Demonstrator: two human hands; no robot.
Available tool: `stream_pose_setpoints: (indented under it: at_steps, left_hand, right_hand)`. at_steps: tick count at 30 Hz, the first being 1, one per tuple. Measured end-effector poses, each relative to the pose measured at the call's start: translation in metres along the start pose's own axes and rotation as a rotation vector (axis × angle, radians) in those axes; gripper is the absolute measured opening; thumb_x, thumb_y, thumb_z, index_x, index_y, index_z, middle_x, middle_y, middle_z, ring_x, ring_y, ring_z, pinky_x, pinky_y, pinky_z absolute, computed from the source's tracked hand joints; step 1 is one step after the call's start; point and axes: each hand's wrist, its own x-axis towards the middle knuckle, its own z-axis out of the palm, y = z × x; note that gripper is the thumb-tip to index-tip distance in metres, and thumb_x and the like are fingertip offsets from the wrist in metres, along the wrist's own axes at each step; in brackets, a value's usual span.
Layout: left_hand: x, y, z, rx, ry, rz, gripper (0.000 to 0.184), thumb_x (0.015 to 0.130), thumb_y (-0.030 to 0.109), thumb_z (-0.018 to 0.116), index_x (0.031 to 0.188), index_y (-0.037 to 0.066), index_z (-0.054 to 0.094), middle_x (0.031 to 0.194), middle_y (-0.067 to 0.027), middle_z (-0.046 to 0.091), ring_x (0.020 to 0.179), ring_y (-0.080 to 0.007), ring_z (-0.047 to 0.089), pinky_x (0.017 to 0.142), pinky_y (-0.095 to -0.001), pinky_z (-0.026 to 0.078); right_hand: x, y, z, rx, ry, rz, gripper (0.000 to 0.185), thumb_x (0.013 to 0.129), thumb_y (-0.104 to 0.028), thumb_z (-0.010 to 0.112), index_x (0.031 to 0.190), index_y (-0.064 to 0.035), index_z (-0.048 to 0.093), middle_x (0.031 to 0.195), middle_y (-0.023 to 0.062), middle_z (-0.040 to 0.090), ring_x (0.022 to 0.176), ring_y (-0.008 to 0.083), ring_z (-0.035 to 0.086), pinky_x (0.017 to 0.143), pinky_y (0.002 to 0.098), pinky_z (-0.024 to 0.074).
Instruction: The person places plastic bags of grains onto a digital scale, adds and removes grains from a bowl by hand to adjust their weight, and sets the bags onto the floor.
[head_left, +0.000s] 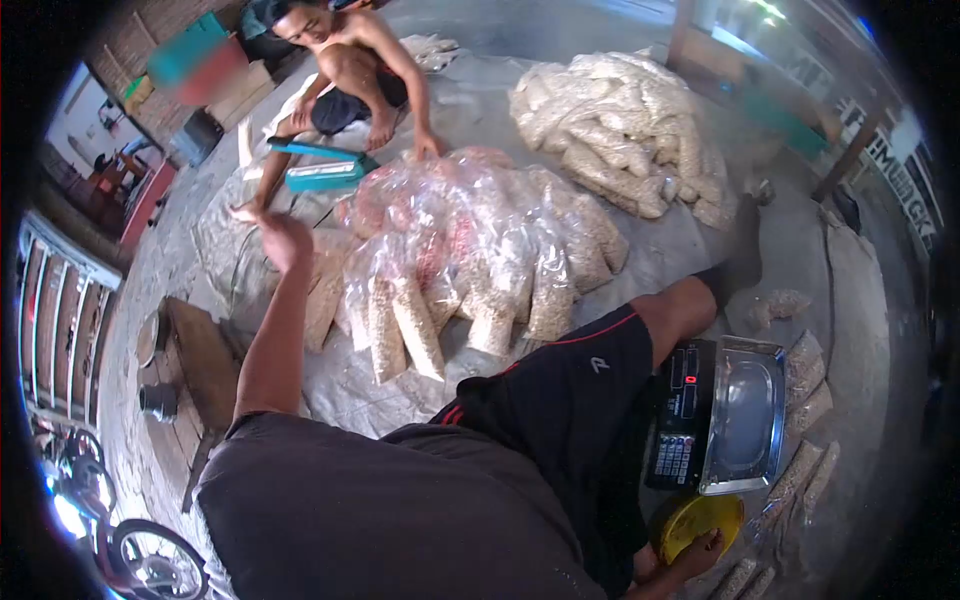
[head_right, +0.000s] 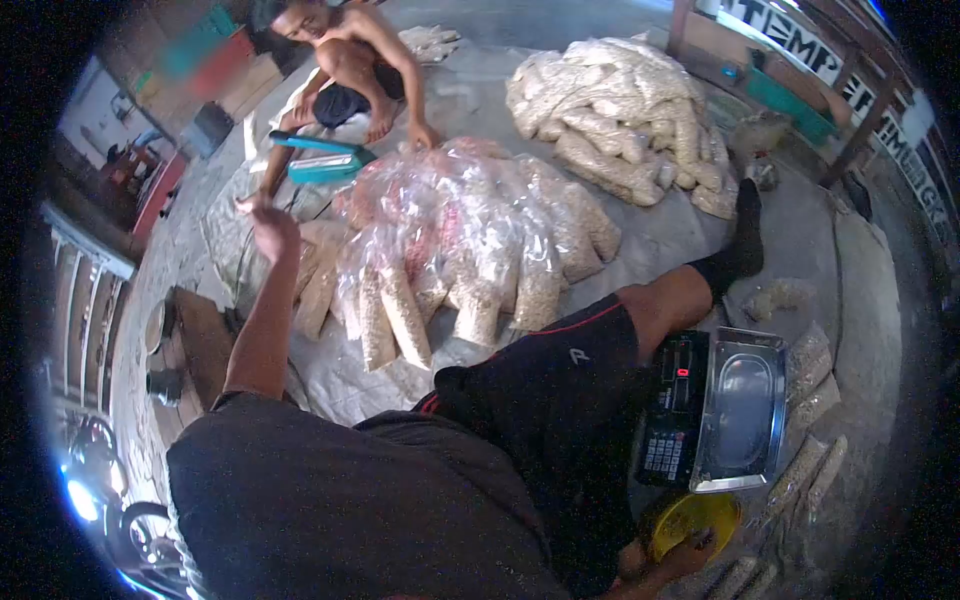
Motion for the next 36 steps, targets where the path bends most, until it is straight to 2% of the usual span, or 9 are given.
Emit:
stream_pose_setpoints:
  at_steps: [5, 9, 12, 13, 15, 17, 19, 30, 36]
  left_hand:
    - [-0.021, -0.079, 0.076, 0.729, -0.419, 0.179, 0.033, 0.1, 0.028, 0.045, 0.123, 0.009, 0.058, 0.127, -0.0141, 0.061, 0.115, -0.0302, 0.061, 0.088, -0.044, 0.049]
    - [-0.075, -0.031, 0.1, 0.722, -0.269, 0.285, 0.042, 0.097, 0.041, 0.052, 0.127, 0.013, 0.057, 0.132, -0.008, 0.057, 0.119, -0.0302, 0.057, 0.091, -0.0486, 0.046]
    - [-0.144, 0.061, 0.099, 0.34, -0.017, 0.448, 0.05, 0.096, 0.051, 0.057, 0.13, 0.015, 0.057, 0.136, -0.0034, 0.054, 0.122, -0.0302, 0.054, 0.092, -0.0521, 0.044]
    - [-0.144, 0.07, 0.138, -0.034, 0.081, 0.841, 0.052, 0.094, 0.049, 0.062, 0.132, 0.013, 0.055, 0.138, -0.0056, 0.053, 0.126, -0.0293, 0.052, 0.094, -0.0502, 0.044]
    - [-0.227, 0.176, 0.102, -0.317, 0.039, 1.076, 0.048, 0.095, 0.044, 0.063, 0.131, 0.012, 0.056, 0.134, -0.0099, 0.055, 0.121, -0.0317, 0.055, 0.097, -0.0458, 0.043]
    - [-0.308, 0.245, 0.108, -0.843, -0.415, 1.208, 0.047, 0.098, 0.04, 0.059, 0.129, 0.006, 0.057, 0.127, -0.0151, 0.059, 0.118, -0.0364, 0.056, 0.098, -0.0444, 0.044]
    - [-0.376, 0.306, 0.071, -0.711, -1.526, 1.284, 0.056, 0.101, 0.044, 0.05, 0.134, -0.002, 0.052, 0.123, -0.0271, 0.062, 0.117, -0.0457, 0.056, 0.098, -0.0489, 0.046]
    - [-0.507, 0.435, 0.061, 0.122, -1.274, 1.424, 0.08, 0.102, 0.059, 0.029, 0.15, -0.004, 0.029, 0.122, -0.0372, 0.059, 0.112, -0.0542, 0.058, 0.094, -0.0579, 0.047]
    - [-0.507, 0.434, 0.164, 0.021, -1.364, 1.38, 0.082, 0.102, 0.062, 0.027, 0.151, -0.004, 0.031, 0.145, -0.035, 0.042, 0.132, -0.0504, 0.045, 0.107, -0.052, 0.039]
  right_hand:
    - [-0.002, -0.01, -0.013, 0.009, 0.066, -0.071, 0.038, 0.099, -0.027, 0.061, 0.124, 0.0017, 0.063, 0.117, 0.0194, 0.067, 0.104, 0.032, 0.066, 0.091, 0.0409, 0.0516]
    - [-0.02, -0.07, -0.049, 0.149, 0.43, -0.036, 0.028, 0.096, -0.012, 0.067, 0.121, -0.001, 0.066, 0.119, 0.0145, 0.065, 0.101, 0.0256, 0.067, 0.088, 0.0348, 0.0562]
    - [-0.025, -0.112, -0.06, 0.199, 0.682, -0.184, 0.017, 0.092, -0.008, 0.07, 0.108, -0.0043, 0.069, 0.109, 0.012, 0.069, 0.095, 0.023, 0.068, 0.082, 0.0336, 0.0567]
    - [-0.022, -0.097, -0.047, 0.177, 0.656, -0.107, 0.017, 0.091, -0.009, 0.071, 0.107, -0.006, 0.07, 0.108, 0.0123, 0.069, 0.093, 0.0249, 0.068, 0.083, 0.0347, 0.0558]
    - [-0.018, -0.081, -0.026, 0.071, 0.153, 0.137, 0.032, 0.092, -0.033, 0.067, 0.109, -0.0062, 0.07, 0.106, 0.0138, 0.069, 0.093, 0.0321, 0.068, 0.088, 0.0415, 0.0531]
    - [-0.018, -0.045, -0.011, -0.183, -0.296, 0.212, 0.037, 0.092, -0.038, 0.066, 0.111, -0.0064, 0.069, 0.106, 0.016, 0.069, 0.093, 0.034, 0.067, 0.086, 0.0429, 0.0533]
    - [-0.022, -0.057, -0.023, -0.009, -0.03, 0.151, 0.037, 0.091, -0.038, 0.067, 0.111, -0.0065, 0.069, 0.105, 0.0166, 0.069, 0.093, 0.0342, 0.068, 0.085, 0.0431, 0.0535]
    - [0.066, 0.045, -0.117, -0.149, 0.314, 0.525, 0.042, 0.091, -0.031, 0.068, 0.125, -0.0069, 0.062, 0.114, 0.0165, 0.07, 0.102, 0.0315, 0.068, 0.09, 0.0417, 0.0531]
    - [0.078, 0.291, -0.176, -0.422, 0.658, 1.044, 0.069, 0.088, -0.051, 0.065, 0.13, 0.0029, 0.058, 0.135, 0.0273, 0.057, 0.125, 0.0425, 0.055, 0.105, 0.0481, 0.0438]
